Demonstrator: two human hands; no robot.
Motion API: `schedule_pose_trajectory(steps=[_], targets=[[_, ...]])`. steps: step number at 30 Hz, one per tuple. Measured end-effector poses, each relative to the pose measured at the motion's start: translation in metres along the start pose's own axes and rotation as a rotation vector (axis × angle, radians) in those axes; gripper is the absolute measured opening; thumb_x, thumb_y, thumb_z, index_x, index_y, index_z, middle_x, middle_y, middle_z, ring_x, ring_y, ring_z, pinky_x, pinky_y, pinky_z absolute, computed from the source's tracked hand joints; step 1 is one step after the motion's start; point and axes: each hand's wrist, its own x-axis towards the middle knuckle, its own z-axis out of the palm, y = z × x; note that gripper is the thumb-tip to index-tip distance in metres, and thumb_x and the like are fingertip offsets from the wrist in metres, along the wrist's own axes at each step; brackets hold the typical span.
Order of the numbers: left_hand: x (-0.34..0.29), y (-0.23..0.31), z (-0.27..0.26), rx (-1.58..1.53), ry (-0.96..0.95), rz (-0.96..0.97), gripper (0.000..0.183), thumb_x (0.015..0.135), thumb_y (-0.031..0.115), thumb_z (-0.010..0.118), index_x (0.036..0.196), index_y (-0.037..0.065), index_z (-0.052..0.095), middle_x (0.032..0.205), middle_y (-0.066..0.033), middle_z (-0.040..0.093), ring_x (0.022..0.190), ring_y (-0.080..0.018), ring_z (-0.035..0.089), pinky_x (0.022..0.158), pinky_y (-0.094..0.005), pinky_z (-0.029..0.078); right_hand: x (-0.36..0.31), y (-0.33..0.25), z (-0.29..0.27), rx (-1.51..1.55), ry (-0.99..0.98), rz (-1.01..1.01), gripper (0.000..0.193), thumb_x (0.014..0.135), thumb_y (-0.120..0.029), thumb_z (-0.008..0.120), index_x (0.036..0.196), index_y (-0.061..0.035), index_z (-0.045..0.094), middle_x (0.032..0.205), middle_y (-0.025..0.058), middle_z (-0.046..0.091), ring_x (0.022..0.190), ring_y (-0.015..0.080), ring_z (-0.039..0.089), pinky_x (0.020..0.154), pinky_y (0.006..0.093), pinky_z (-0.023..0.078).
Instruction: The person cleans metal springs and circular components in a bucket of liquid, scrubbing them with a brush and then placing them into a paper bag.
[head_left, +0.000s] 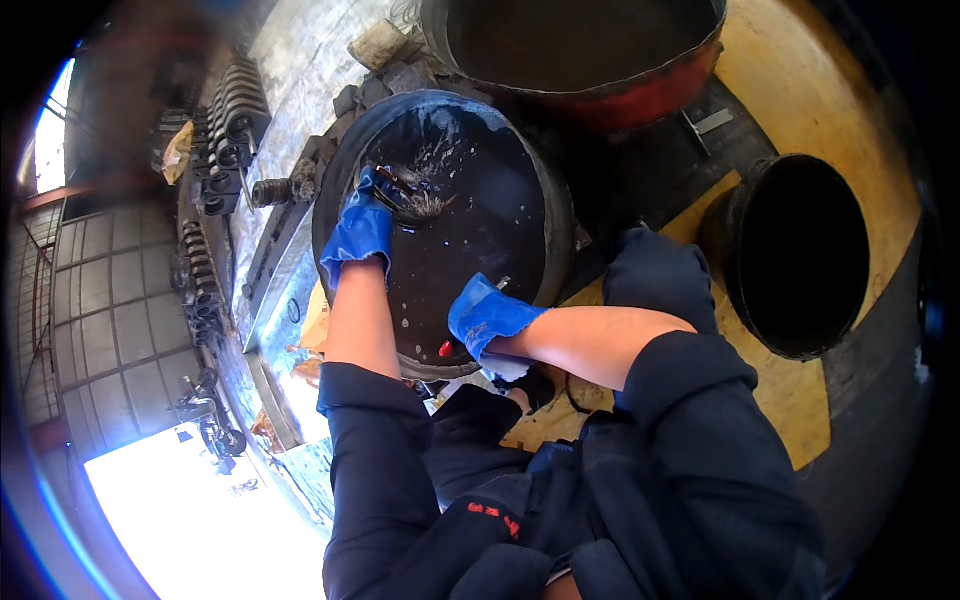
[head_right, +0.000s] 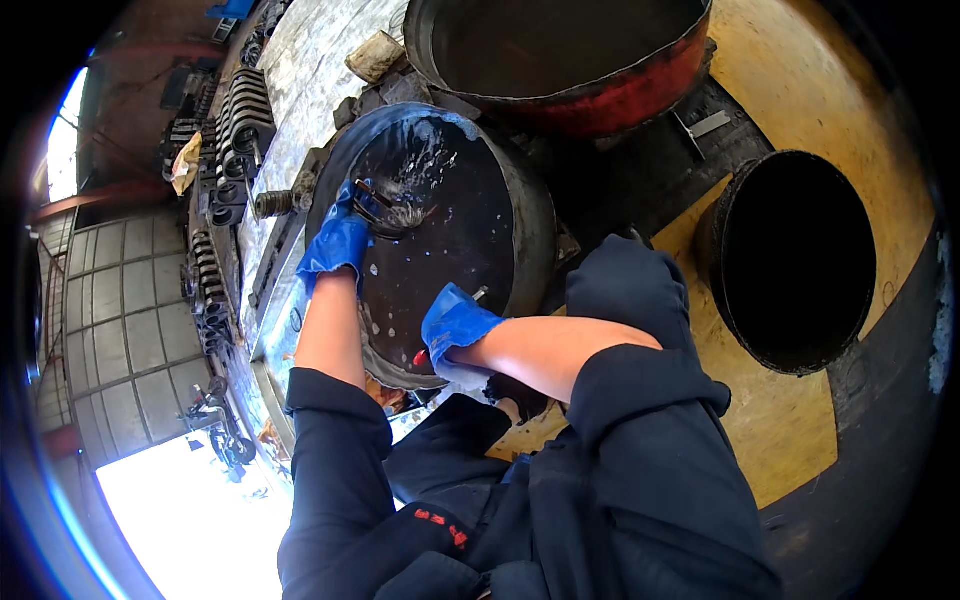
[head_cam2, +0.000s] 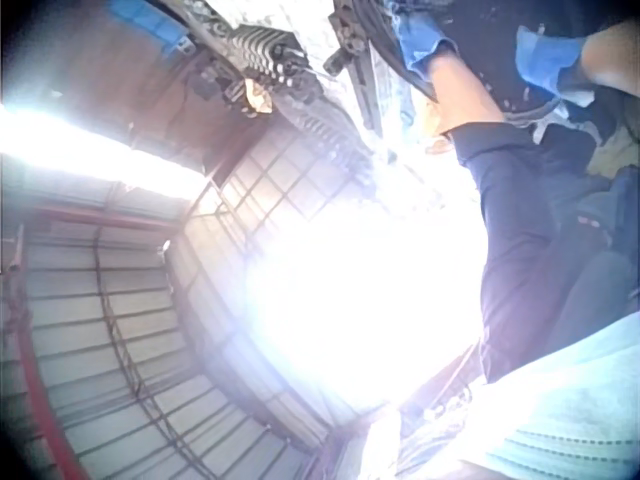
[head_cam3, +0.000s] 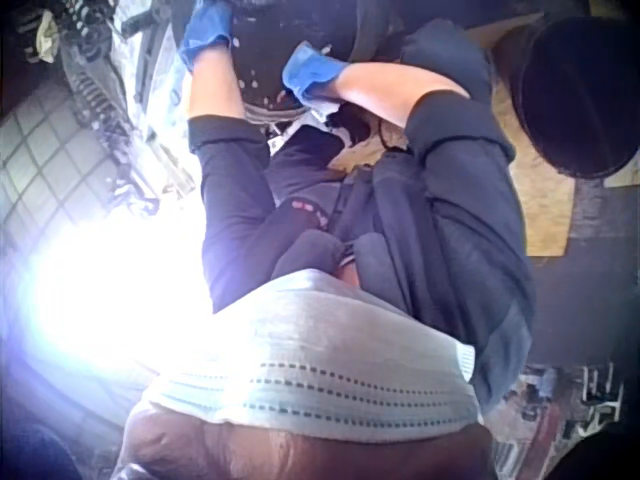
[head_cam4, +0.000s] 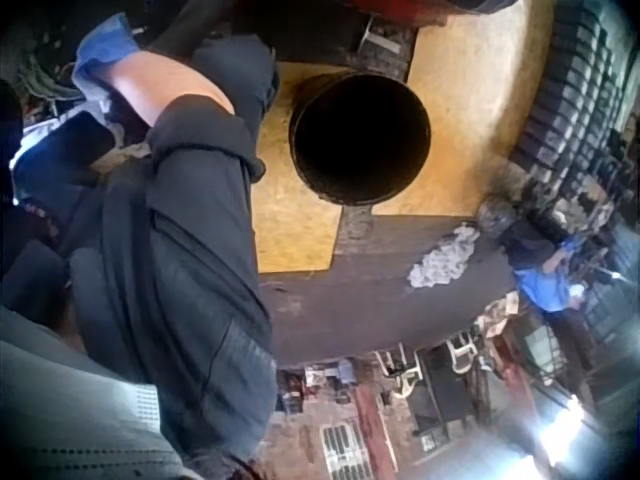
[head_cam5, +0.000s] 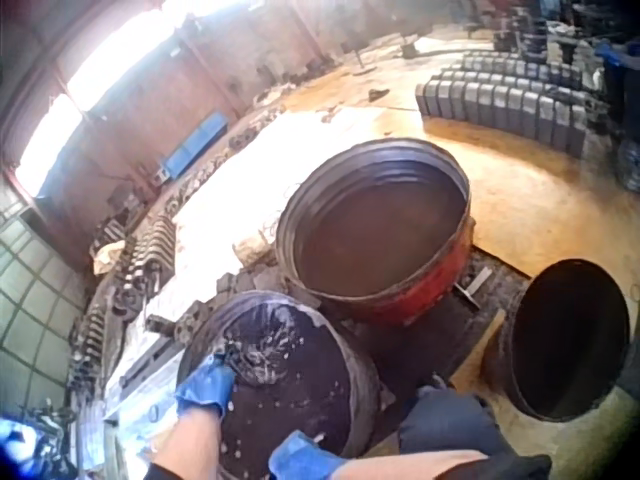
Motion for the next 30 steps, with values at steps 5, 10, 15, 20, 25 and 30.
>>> schedule_pose_trajectory(steps=[5, 10, 15, 20, 25, 30], targets=[[-0.024, 0.002, -0.015, -0.425, -0.136, -0.337, 0.053, 0.098, 0.019, 0.051, 0.150, 0.028, 0.060, 0.137, -0.0148, 0.070, 0.119, -0.0304, 0.070, 0.095, -0.0386, 0.054, 0.000, 0.002, -0.001, -0.022, 0.003, 0.024, 0.018, 0.086, -0.020, 0.068, 0.092, -0.0099, 0.082, 0.094, 0.0142, 0.078, 0.090, 0.0332, 0.076, 0.076, 0.0494, 0.057], [-0.040, -0.051, -0.014, -0.172, -0.149, -0.277, 0.062, 0.088, 0.012, 0.053, 0.147, 0.032, 0.063, 0.133, -0.0096, 0.073, 0.112, -0.0273, 0.074, 0.092, -0.0344, 0.055, -0.004, 0.003, -0.005, -0.036, 0.016, 0.038, 0.019, 0.087, -0.020, 0.067, 0.093, -0.0102, 0.082, 0.095, 0.0142, 0.078, 0.091, 0.0330, 0.077, 0.076, 0.0494, 0.057], [-0.065, -0.028, -0.021, -0.524, -0.080, -0.320, 0.056, 0.092, 0.013, 0.049, 0.142, 0.029, 0.068, 0.127, -0.0111, 0.075, 0.107, -0.0244, 0.075, 0.092, -0.0351, 0.055, -0.008, 0.010, 0.002, -0.041, 0.012, 0.061, 0.019, 0.087, -0.021, 0.067, 0.094, -0.0106, 0.082, 0.096, 0.0141, 0.079, 0.092, 0.0329, 0.077, 0.076, 0.0495, 0.057], [-0.089, -0.030, -0.040, -0.159, -0.092, -0.178, 0.054, 0.092, 0.009, 0.048, 0.141, 0.021, 0.070, 0.125, -0.0101, 0.077, 0.099, -0.0189, 0.073, 0.086, -0.0323, 0.055, -0.009, 0.011, 0.002, -0.057, 0.006, 0.074, 0.020, 0.088, -0.021, 0.067, 0.095, -0.0109, 0.083, 0.096, 0.0140, 0.079, 0.093, 0.0327, 0.077, 0.076, 0.0496, 0.057], [-0.085, -0.094, 0.020, -0.588, -0.047, -0.124, 0.038, 0.103, 0.012, 0.057, 0.139, 0.009, 0.069, 0.122, -0.0085, 0.077, 0.096, -0.0173, 0.072, 0.081, -0.0273, 0.054, -0.008, 0.024, 0.007, -0.090, -0.018, 0.110, 0.021, 0.089, -0.022, 0.067, 0.096, -0.0113, 0.083, 0.097, 0.0139, 0.079, 0.093, 0.0326, 0.077, 0.076, 0.0497, 0.057], [-0.075, -0.189, 0.067, -1.734, 0.008, -0.708, 0.042, 0.106, 0.012, 0.061, 0.147, 0.005, 0.056, 0.138, -0.0124, 0.067, 0.114, -0.0227, 0.070, 0.092, -0.0326, 0.057, 0.003, 0.019, 0.006, -0.120, -0.018, 0.110, 0.021, 0.089, -0.022, 0.066, 0.097, -0.0116, 0.083, 0.098, 0.0138, 0.079, 0.094, 0.0324, 0.077, 0.077, 0.0498, 0.057]])
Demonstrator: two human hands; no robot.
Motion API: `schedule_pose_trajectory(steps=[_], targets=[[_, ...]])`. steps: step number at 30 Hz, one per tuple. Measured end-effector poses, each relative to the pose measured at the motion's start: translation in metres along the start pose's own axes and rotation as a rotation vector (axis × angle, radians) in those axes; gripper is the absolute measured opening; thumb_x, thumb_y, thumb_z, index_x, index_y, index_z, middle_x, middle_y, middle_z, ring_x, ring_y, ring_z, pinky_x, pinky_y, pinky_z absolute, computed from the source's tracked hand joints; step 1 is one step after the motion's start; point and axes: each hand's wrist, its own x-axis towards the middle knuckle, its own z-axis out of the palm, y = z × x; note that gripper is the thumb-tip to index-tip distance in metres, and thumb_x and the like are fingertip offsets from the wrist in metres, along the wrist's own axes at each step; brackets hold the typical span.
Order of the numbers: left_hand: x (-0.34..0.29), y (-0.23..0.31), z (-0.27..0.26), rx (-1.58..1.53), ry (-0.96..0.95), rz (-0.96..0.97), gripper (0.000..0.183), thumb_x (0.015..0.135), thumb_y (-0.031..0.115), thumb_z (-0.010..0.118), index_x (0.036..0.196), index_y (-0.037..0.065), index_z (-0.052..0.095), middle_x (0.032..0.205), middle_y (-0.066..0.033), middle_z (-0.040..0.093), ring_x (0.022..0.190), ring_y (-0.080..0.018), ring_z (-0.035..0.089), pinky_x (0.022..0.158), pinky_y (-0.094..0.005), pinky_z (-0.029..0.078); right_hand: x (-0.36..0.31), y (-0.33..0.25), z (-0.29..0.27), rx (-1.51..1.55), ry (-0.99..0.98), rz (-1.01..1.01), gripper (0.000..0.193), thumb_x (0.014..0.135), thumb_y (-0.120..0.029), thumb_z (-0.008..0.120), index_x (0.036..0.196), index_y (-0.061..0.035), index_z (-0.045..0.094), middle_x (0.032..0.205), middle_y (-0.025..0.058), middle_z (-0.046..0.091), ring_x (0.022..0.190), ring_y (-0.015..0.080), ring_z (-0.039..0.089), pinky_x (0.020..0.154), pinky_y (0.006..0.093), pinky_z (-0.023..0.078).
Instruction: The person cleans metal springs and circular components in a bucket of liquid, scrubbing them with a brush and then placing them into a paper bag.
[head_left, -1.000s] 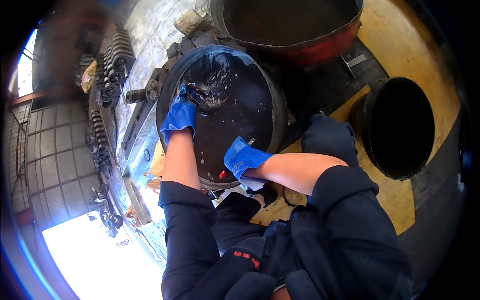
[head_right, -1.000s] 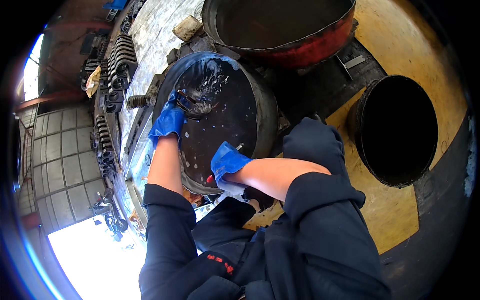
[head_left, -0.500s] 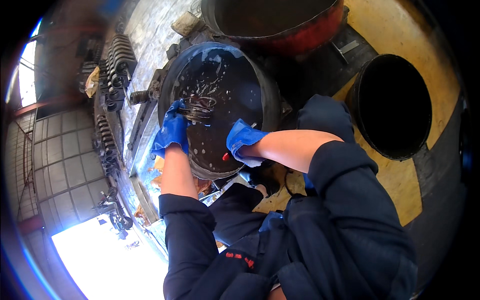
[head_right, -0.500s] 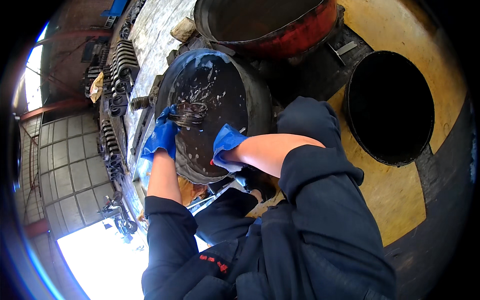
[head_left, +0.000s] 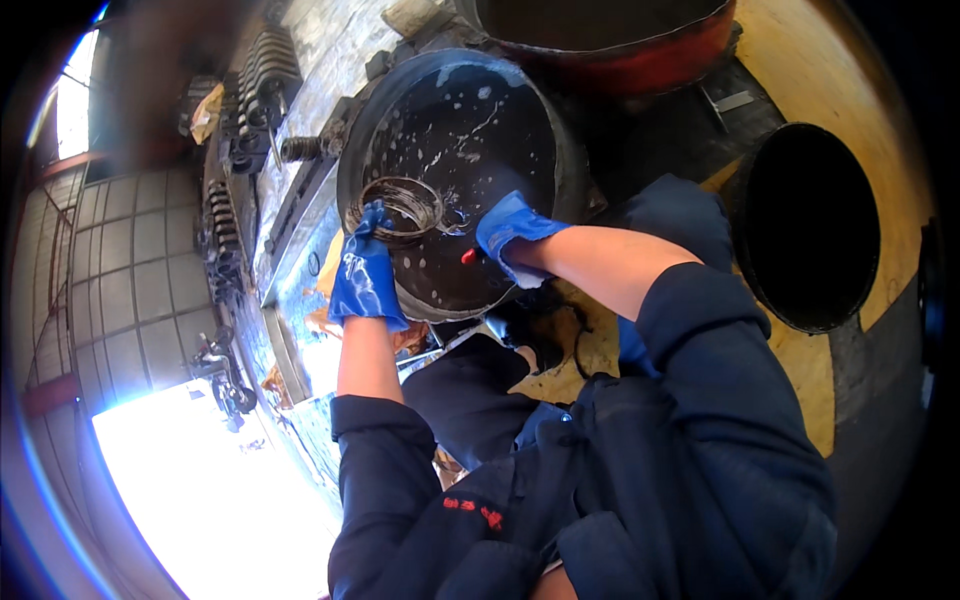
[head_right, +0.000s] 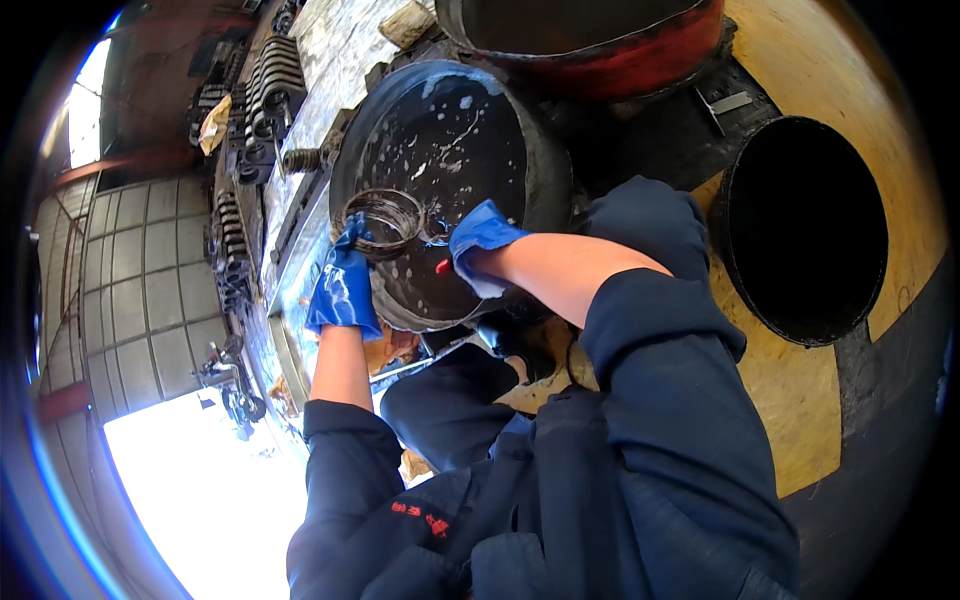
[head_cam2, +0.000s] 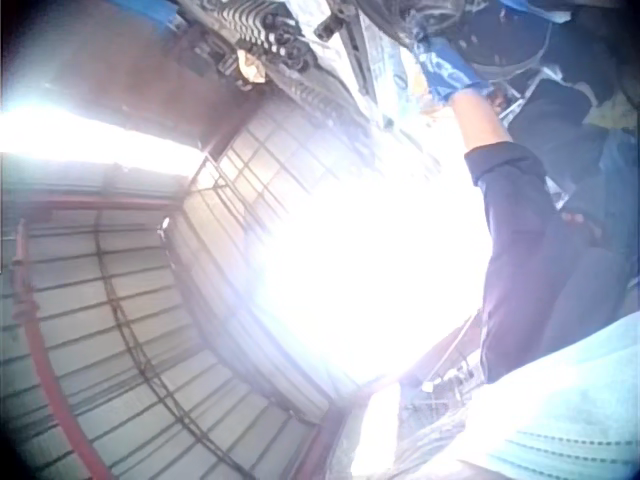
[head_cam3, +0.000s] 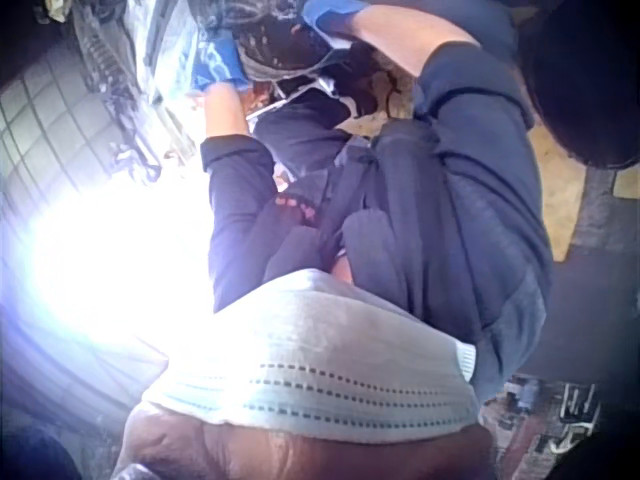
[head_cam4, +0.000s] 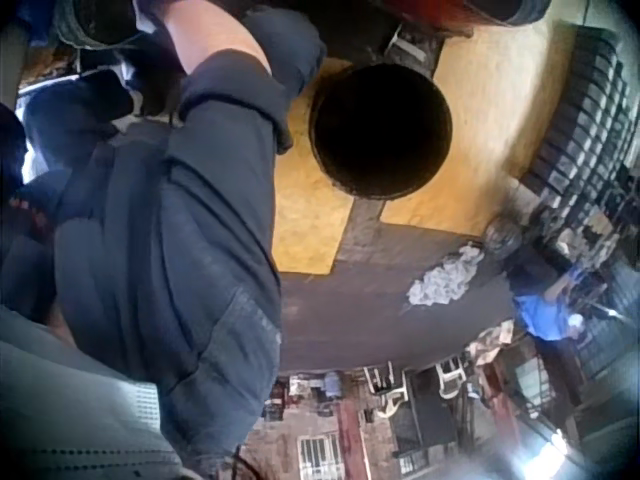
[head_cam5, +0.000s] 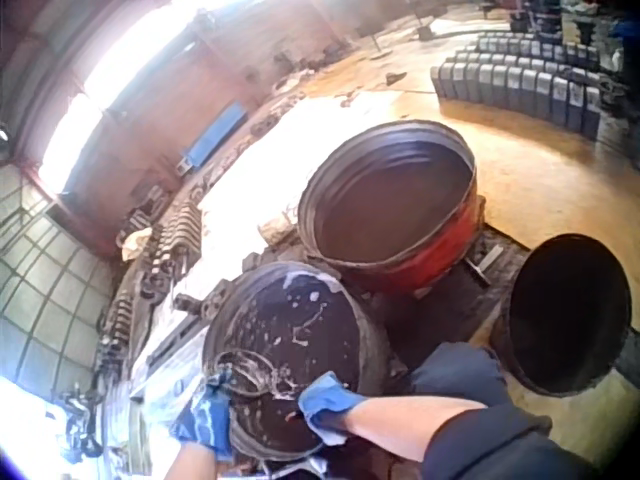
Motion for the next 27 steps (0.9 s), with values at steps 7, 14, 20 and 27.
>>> schedule_pose_trajectory(steps=[7, 14, 20, 27], targets=[[-0.057, -0.052, -0.049, 0.301, -0.566, 0.241, 0.046, 0.097, 0.004, 0.068, 0.142, 0.001, 0.058, 0.150, -0.0176, 0.059, 0.124, -0.0296, 0.067, 0.100, -0.0418, 0.057, 0.015, -0.009, -0.019, 0.062, -0.034, 0.115, 0.025, 0.090, -0.023, 0.068, 0.106, -0.0115, 0.082, 0.099, 0.0115, 0.080, 0.093, 0.0328, 0.078, 0.073, 0.0472, 0.059], [-0.161, -0.092, 0.052, -0.095, -0.433, -0.138, 0.041, 0.095, -0.005, 0.066, 0.136, -0.004, 0.061, 0.136, -0.0198, 0.067, 0.115, -0.0291, 0.069, 0.099, -0.0370, 0.058, 0.012, 0.053, -0.012, 0.310, 0.002, 0.436, 0.037, 0.093, -0.037, 0.068, 0.113, -0.0083, 0.079, 0.109, 0.0208, 0.076, 0.105, 0.0400, 0.073, 0.093, 0.0460, 0.056], [-0.163, -0.108, 0.052, 0.522, -0.259, -0.081, 0.043, 0.091, -0.004, 0.073, 0.133, -0.003, 0.065, 0.120, -0.0140, 0.074, 0.103, -0.0236, 0.073, 0.091, -0.0320, 0.059, 0.018, 0.038, -0.046, 0.883, 0.025, 0.560, 0.043, 0.096, -0.039, 0.068, 0.111, 0.0013, 0.075, 0.094, 0.0153, 0.076, 0.089, 0.0236, 0.072, 0.084, 0.0360, 0.053], [-0.121, -0.142, 0.033, 0.163, -0.212, -0.195, 0.044, 0.091, -0.006, 0.072, 0.134, -0.002, 0.065, 0.111, -0.0110, 0.075, 0.092, -0.0216, 0.073, 0.083, -0.0329, 0.061, 0.032, 0.004, -0.064, 1.093, -0.140, 0.423, 0.048, 0.092, -0.045, 0.070, 0.114, -0.0021, 0.075, 0.099, 0.0113, 0.076, 0.093, 0.0184, 0.069, 0.087, 0.0324, 0.050]])
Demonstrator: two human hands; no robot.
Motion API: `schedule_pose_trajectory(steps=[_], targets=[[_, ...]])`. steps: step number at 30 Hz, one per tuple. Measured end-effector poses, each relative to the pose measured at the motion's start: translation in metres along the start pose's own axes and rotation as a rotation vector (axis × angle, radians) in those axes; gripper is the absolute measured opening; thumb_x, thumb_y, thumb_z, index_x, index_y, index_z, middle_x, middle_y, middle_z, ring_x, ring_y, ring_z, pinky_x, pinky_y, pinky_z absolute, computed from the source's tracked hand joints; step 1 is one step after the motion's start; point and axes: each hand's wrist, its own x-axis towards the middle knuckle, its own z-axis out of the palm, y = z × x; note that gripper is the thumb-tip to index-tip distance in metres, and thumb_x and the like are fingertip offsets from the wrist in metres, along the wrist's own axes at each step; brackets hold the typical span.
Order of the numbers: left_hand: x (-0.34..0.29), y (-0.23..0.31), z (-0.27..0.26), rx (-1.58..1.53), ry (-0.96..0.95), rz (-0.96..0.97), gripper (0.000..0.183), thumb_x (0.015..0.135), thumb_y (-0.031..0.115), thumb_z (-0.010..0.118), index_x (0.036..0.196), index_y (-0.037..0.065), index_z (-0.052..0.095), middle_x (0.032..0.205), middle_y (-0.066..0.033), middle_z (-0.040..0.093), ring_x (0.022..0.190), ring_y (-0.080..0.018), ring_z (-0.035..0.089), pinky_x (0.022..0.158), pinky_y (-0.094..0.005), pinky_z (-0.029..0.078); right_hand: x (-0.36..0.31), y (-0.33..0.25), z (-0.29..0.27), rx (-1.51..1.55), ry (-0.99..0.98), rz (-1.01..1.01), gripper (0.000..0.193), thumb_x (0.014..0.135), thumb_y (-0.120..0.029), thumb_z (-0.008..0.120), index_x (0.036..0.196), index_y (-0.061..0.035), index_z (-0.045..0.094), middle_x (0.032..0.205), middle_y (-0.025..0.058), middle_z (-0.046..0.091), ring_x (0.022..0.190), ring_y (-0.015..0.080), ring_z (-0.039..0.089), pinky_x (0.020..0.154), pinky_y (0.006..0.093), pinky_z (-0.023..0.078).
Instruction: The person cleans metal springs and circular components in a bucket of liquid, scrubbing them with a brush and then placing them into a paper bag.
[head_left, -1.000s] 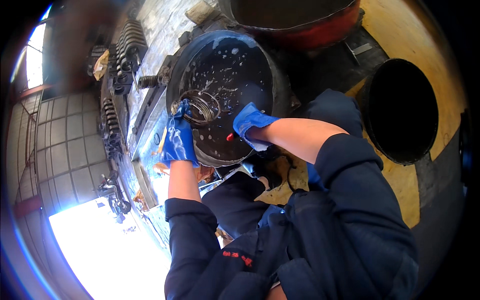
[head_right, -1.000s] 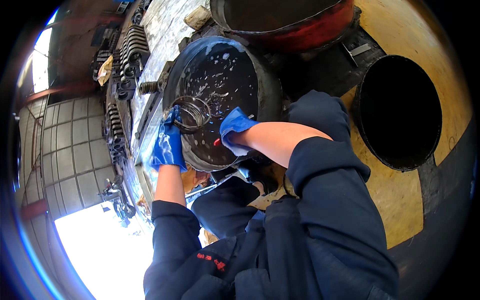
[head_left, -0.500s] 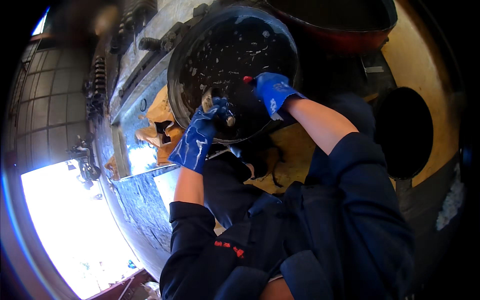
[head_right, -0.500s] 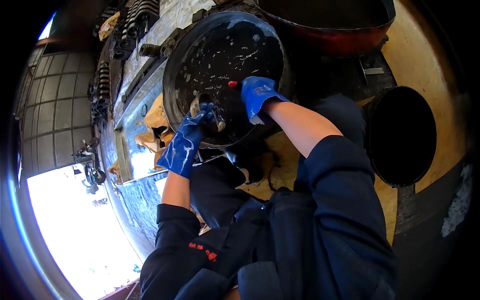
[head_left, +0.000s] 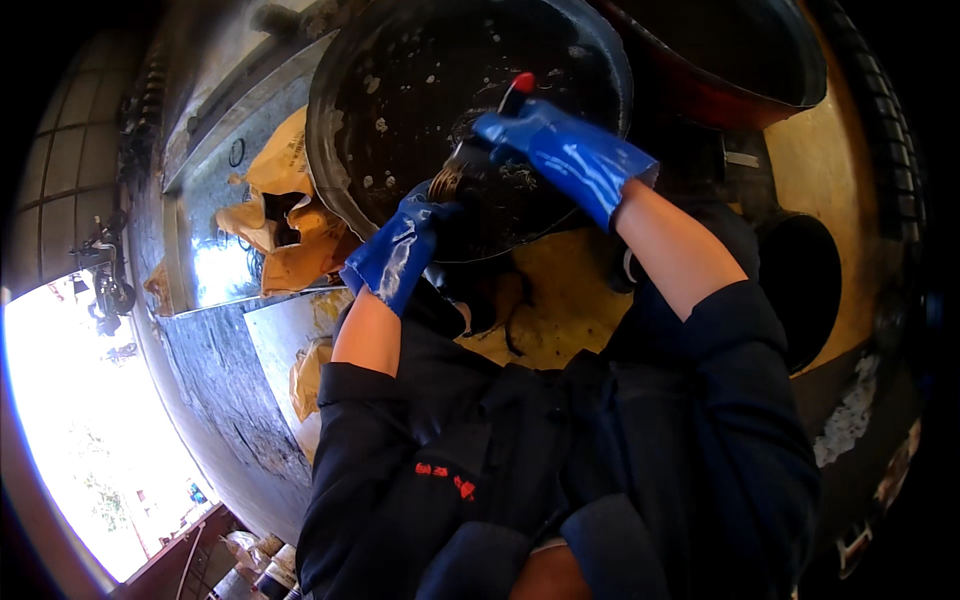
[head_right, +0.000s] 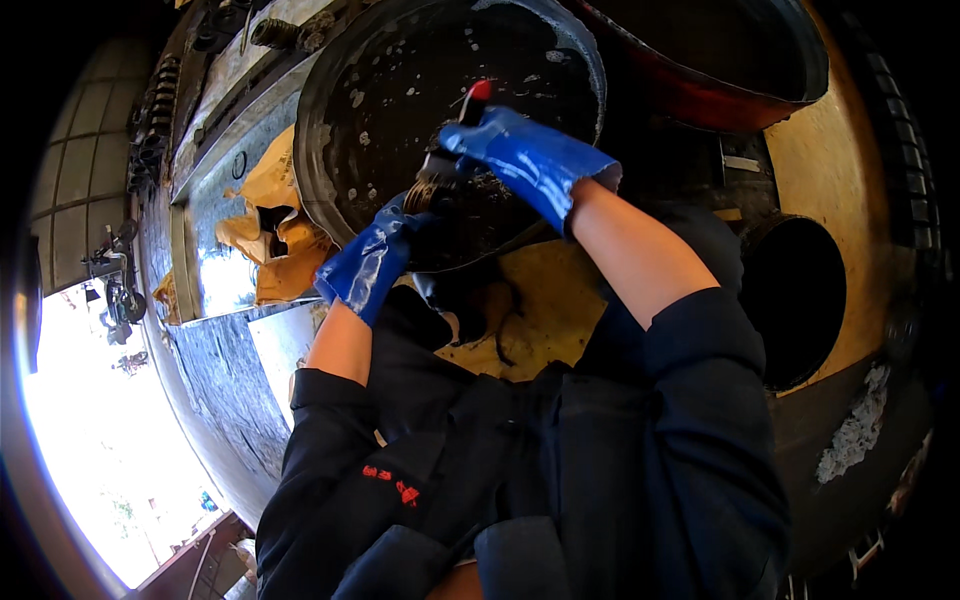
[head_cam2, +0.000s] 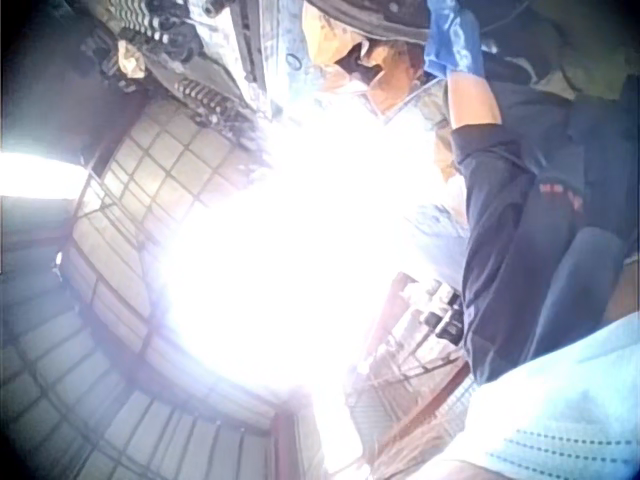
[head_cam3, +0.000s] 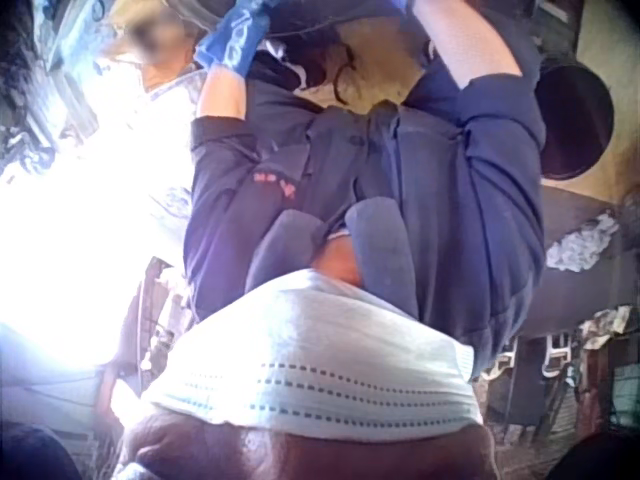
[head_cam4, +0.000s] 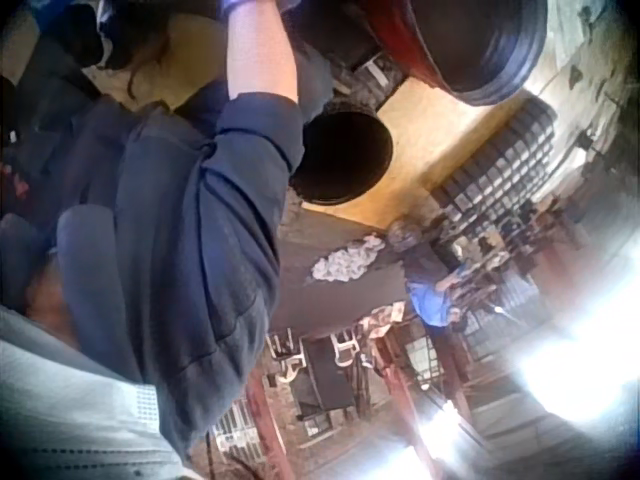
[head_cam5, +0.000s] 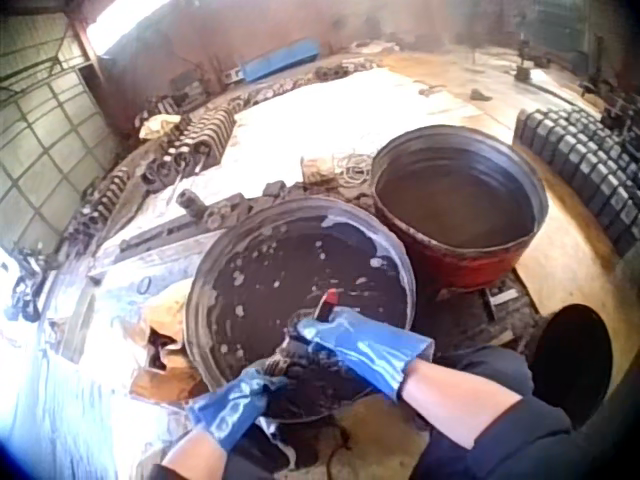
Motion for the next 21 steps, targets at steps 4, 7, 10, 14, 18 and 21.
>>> schedule_pose_trajectory(steps=[4, 7, 10, 14, 18, 21], targets=[[-0.013, 0.004, 0.002, 0.053, -0.021, 0.013, 0.044, 0.091, -0.007, 0.072, 0.134, -0.002, 0.064, 0.111, -0.0112, 0.075, 0.092, -0.0217, 0.073, 0.083, -0.0330, 0.061, 0.015, 0.000, 0.046, -0.361, -0.153, -0.004, 0.043, 0.092, -0.049, 0.074, 0.109, -0.0106, 0.076, 0.096, 0.0069, 0.074, 0.096, 0.0189, 0.068, 0.095, 0.0365, 0.051], [-0.012, 0.005, 0.000, 0.055, -0.023, 0.014, 0.045, 0.091, -0.007, 0.072, 0.134, -0.001, 0.064, 0.111, -0.0113, 0.075, 0.092, -0.0218, 0.073, 0.083, -0.0330, 0.061, 0.022, 0.018, 0.034, -0.097, -0.092, -0.149, 0.041, 0.094, -0.044, 0.072, 0.110, -0.0061, 0.075, 0.092, 0.0067, 0.074, 0.087, 0.0173, 0.068, 0.087, 0.0316, 0.054], [-0.003, 0.004, 0.007, 0.042, -0.050, 0.011, 0.045, 0.090, -0.007, 0.072, 0.134, -0.001, 0.064, 0.111, -0.0113, 0.075, 0.092, -0.0219, 0.073, 0.083, -0.0331, 0.061, 0.041, 0.025, 0.010, -0.301, 0.151, 0.026, 0.043, 0.092, -0.040, 0.069, 0.116, -0.0044, 0.075, 0.097, 0.0149, 0.076, 0.090, 0.0258, 0.072, 0.086, 0.0372, 0.054], [-0.001, 0.003, 0.007, 0.018, -0.070, 0.009, 0.045, 0.090, -0.008, 0.071, 0.134, -0.001, 0.064, 0.111, -0.0115, 0.075, 0.092, -0.0220, 0.073, 0.083, -0.0331, 0.061, 0.035, 0.038, 0.003, -0.124, 0.201, -0.146, 0.041, 0.092, -0.038, 0.066, 0.115, -0.0049, 0.075, 0.095, 0.0156, 0.076, 0.088, 0.0262, 0.072, 0.085, 0.0373, 0.054], [-0.003, 0.001, 0.003, 0.014, -0.077, -0.001, 0.046, 0.090, -0.008, 0.071, 0.135, -0.001, 0.064, 0.111, -0.0116, 0.075, 0.092, -0.0222, 0.073, 0.083, -0.0332, 0.061, 0.026, -0.003, 0.030, -0.287, -0.026, 0.016, 0.041, 0.089, -0.045, 0.068, 0.109, -0.0098, 0.075, 0.097, 0.0118, 0.075, 0.092, 0.0257, 0.071, 0.086, 0.0404, 0.053], [-0.003, 0.000, -0.003, -0.002, -0.067, -0.024, 0.046, 0.090, -0.009, 0.071, 0.135, -0.001, 0.064, 0.111, -0.0117, 0.074, 0.092, -0.0223, 0.073, 0.083, -0.0333, 0.061, 0.017, -0.002, 0.046, -0.448, -0.129, -0.070, 0.041, 0.090, -0.046, 0.067, 0.110, -0.0116, 0.075, 0.099, 0.0103, 0.075, 0.092, 0.0256, 0.069, 0.087, 0.0407, 0.053]])
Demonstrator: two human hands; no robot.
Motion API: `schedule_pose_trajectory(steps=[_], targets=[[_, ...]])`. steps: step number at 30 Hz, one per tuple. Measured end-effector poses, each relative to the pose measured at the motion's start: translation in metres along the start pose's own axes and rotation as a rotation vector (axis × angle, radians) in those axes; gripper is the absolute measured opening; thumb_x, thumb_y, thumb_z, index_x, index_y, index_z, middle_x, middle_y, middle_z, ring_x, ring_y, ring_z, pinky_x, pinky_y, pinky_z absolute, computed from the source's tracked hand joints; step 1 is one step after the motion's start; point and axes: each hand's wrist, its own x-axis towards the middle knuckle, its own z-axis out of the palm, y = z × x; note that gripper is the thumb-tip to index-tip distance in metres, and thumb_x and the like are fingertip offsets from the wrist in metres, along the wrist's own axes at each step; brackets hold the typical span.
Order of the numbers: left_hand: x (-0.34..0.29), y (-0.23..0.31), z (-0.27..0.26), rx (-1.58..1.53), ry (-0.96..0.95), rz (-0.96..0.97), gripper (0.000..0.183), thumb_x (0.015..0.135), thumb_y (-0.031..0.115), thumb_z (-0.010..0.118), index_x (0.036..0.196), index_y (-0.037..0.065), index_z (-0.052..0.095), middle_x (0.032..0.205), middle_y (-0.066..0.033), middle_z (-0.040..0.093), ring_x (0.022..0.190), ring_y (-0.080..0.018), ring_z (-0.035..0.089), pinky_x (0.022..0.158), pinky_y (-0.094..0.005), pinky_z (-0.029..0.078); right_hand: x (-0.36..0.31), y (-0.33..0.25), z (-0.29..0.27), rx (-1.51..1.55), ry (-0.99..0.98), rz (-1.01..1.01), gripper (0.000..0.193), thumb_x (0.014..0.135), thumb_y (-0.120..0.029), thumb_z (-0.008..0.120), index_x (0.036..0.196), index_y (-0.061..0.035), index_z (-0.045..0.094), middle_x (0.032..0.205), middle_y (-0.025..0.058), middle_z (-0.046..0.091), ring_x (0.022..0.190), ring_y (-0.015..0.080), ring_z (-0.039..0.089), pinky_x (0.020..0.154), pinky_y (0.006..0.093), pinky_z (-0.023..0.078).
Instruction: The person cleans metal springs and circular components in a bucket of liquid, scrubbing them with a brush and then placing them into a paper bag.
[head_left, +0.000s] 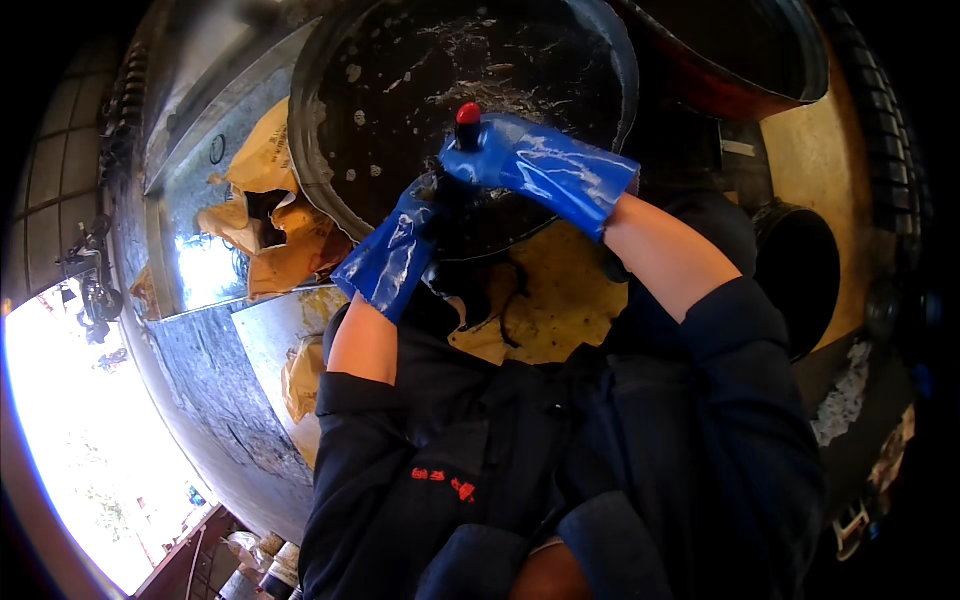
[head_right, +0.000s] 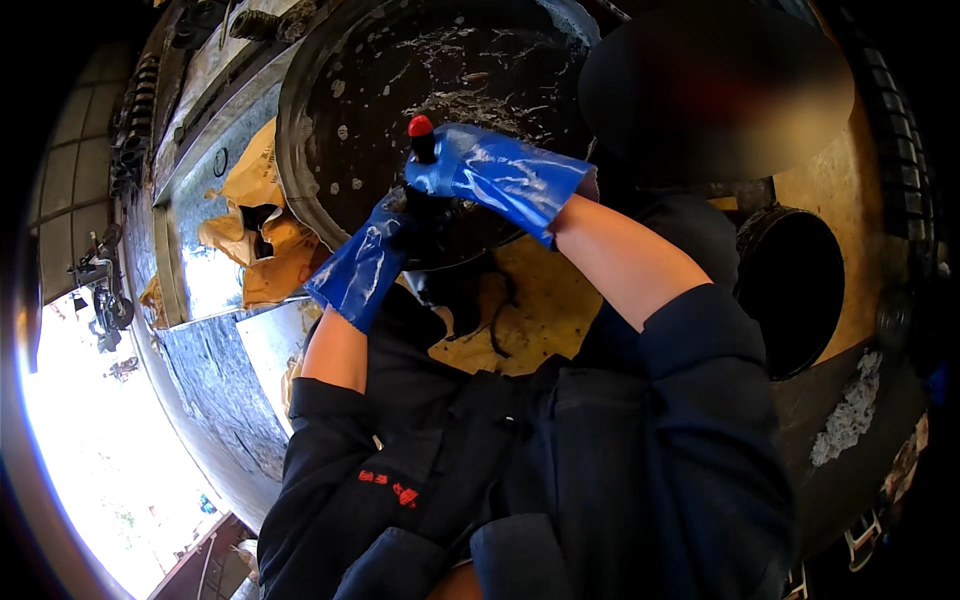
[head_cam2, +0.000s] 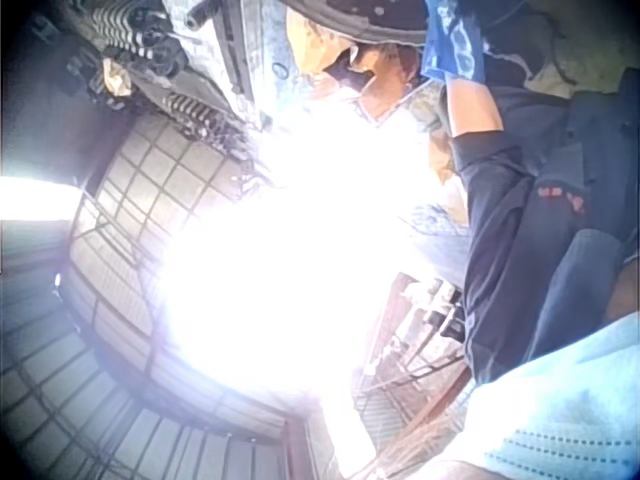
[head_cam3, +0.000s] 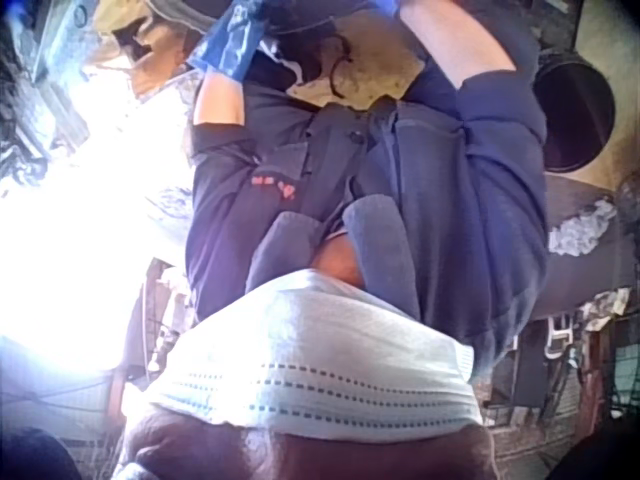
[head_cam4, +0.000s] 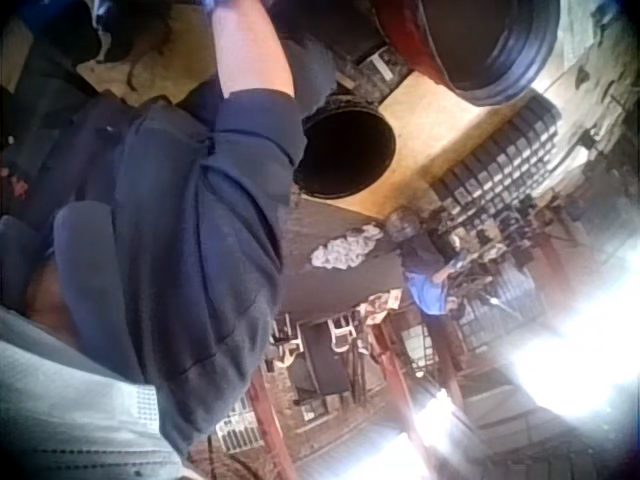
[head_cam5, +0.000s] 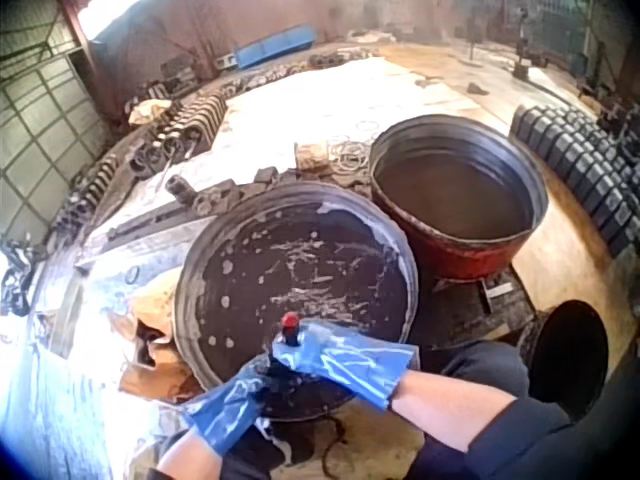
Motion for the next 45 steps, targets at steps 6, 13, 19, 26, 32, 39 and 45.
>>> schedule_pose_trajectory(steps=[6, 13, 19, 26, 32, 39, 45], targets=[[0.016, 0.014, 0.027, 0.039, -0.034, -0.069, 0.047, 0.090, -0.009, 0.071, 0.135, -0.001, 0.063, 0.111, -0.0119, 0.074, 0.092, -0.0224, 0.072, 0.083, -0.0333, 0.061, 0.021, 0.044, -0.010, 0.211, 0.302, 0.072, 0.038, 0.090, -0.037, 0.069, 0.108, -0.0043, 0.076, 0.095, 0.0188, 0.076, 0.088, 0.0309, 0.073, 0.083, 0.0409, 0.055], [0.029, 0.025, 0.066, 0.069, -0.040, 0.048, 0.048, 0.090, -0.010, 0.070, 0.136, -0.001, 0.063, 0.112, -0.0121, 0.074, 0.092, -0.0227, 0.072, 0.083, -0.0334, 0.061, 0.015, 0.075, -0.015, -0.041, 0.494, 0.179, 0.035, 0.091, -0.034, 0.072, 0.107, -0.0024, 0.076, 0.098, 0.0195, 0.077, 0.094, 0.0313, 0.075, 0.088, 0.0399, 0.055], [0.000, 0.013, 0.033, -0.086, -0.155, 0.038, 0.048, 0.089, -0.011, 0.070, 0.136, -0.001, 0.063, 0.112, -0.0123, 0.074, 0.092, -0.0228, 0.072, 0.083, -0.0335, 0.062, 0.007, 0.070, -0.044, 0.178, 0.584, 0.168, 0.037, 0.089, -0.035, 0.071, 0.112, -0.0054, 0.077, 0.102, 0.0200, 0.078, 0.100, 0.0327, 0.075, 0.092, 0.0412, 0.055], [0.009, 0.006, 0.007, -0.143, -0.075, -0.061, 0.050, 0.089, -0.012, 0.070, 0.137, -0.001, 0.062, 0.113, -0.0127, 0.073, 0.093, -0.0235, 0.072, 0.083, -0.0339, 0.062, 0.028, 0.059, -0.032, 0.387, 0.316, 0.099, 0.036, 0.088, -0.035, 0.073, 0.110, -0.0060, 0.073, 0.097, 0.0114, 0.075, 0.090, 0.0216, 0.069, 0.088, 0.0347, 0.053], [-0.006, 0.010, 0.016, 0.079, 0.012, 0.041, 0.052, 0.089, -0.012, 0.069, 0.139, -0.001, 0.060, 0.115, -0.0133, 0.073, 0.095, -0.0244, 0.072, 0.084, -0.0344, 0.062, -0.004, 0.000, 0.010, 0.191, 0.012, -0.028, 0.033, 0.090, -0.040, 0.073, 0.103, -0.0091, 0.073, 0.091, 0.0062, 0.073, 0.084, 0.0210, 0.067, 0.087, 0.0341, 0.053], [-0.010, 0.005, 0.009, 0.129, 0.042, 0.003, 0.055, 0.088, -0.013, 0.069, 0.141, -0.001, 0.059, 0.117, -0.0141, 0.072, 0.096, -0.0256, 0.072, 0.085, -0.0351, 0.062, 0.016, 0.051, -0.017, 0.210, 0.349, 0.011, 0.037, 0.097, -0.037, 0.071, 0.111, -0.0031, 0.075, 0.091, 0.0110, 0.075, 0.083, 0.0185, 0.071, 0.082, 0.0309, 0.055], [0.008, 0.013, 0.032, 0.014, 0.042, 0.035, 0.059, 0.087, -0.012, 0.071, 0.143, -0.001, 0.058, 0.120, -0.0125, 0.072, 0.099, -0.0228, 0.072, 0.086, -0.0335, 0.061, 0.015, 0.031, 0.001, 0.075, 0.232, -0.049, 0.047, 0.088, -0.051, 0.074, 0.113, -0.0121, 0.076, 0.100, 0.0108, 0.076, 0.092, 0.0201, 0.070, 0.085, 0.0383, 0.055]])
